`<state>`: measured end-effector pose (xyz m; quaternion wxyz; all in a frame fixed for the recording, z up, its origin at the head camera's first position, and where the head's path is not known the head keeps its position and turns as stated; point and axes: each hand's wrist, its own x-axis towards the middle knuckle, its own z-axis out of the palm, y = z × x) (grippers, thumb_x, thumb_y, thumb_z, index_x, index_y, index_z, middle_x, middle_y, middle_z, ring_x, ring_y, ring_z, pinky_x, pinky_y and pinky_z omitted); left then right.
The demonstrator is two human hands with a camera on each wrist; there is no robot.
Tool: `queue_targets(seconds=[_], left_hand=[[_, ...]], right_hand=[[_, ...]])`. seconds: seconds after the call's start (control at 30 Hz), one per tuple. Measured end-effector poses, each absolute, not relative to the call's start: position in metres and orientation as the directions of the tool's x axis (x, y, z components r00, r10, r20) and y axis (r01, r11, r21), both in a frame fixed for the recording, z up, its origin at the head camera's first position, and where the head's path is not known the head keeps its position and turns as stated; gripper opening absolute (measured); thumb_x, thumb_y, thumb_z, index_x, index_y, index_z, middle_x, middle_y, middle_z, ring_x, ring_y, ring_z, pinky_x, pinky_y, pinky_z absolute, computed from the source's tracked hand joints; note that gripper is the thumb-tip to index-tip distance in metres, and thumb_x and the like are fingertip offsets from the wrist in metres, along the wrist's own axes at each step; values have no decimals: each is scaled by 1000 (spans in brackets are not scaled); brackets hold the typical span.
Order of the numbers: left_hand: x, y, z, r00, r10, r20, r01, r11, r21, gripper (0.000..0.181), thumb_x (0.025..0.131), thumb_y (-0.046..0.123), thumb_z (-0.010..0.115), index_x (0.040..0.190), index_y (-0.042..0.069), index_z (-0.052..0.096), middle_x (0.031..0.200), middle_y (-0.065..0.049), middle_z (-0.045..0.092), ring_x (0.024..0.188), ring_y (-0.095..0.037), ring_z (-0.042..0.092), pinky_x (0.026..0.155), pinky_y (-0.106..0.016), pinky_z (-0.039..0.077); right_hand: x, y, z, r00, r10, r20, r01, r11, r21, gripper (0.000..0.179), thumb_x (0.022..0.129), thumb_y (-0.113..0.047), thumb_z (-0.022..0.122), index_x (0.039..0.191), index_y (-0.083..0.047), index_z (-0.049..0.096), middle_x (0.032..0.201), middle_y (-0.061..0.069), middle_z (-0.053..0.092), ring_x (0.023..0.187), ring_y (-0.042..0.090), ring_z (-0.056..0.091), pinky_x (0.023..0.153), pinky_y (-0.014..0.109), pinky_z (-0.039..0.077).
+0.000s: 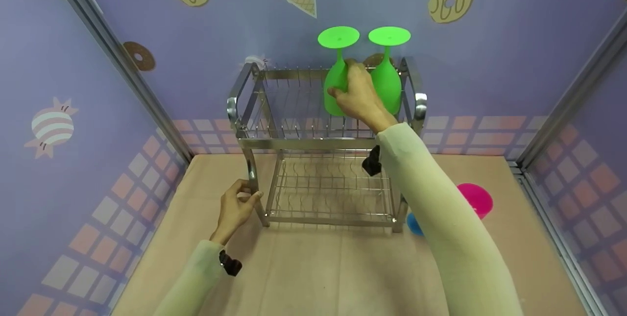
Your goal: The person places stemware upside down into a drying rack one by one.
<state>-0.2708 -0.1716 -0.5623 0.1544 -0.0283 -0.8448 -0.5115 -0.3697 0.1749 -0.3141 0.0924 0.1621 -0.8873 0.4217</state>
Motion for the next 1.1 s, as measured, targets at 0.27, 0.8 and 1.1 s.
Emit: queue_targets(seconds=[0.27, 0.8, 1.1], left_hand=[[-272, -171, -560, -954, -119, 276, 190, 474, 860, 22, 94, 0, 79, 113, 3, 68, 106, -15, 73, 100, -33, 76, 88, -43, 67], [-270, -167, -562, -953, -132, 274, 180, 482, 857, 20, 95, 1, 79, 113, 4, 69, 104, -14, 73, 97, -30, 75, 88, -45, 66], [-272, -169, -562, -952, -131, 276, 179, 494, 851, 19, 95, 2, 78, 111, 3, 68, 105, -14, 73, 99, -30, 75, 87, -42, 67]], right_hand=[[-370, 172, -314, -929, -233, 289, -371, 600, -709, 77, 104, -13, 68, 163, 9, 25, 157, 34, 42, 148, 50, 44, 125, 61, 39], [-366, 176, -317, -902, -216, 373, -421, 633, -650, 71, 102, -10, 70, 157, 10, 32, 151, 33, 45, 146, 48, 43, 126, 61, 37], [-345, 186, -312, -860, -228, 456, -490, 614, -618, 60, 101, -7, 71, 150, 10, 40, 149, 30, 47, 142, 47, 47, 123, 59, 41]])
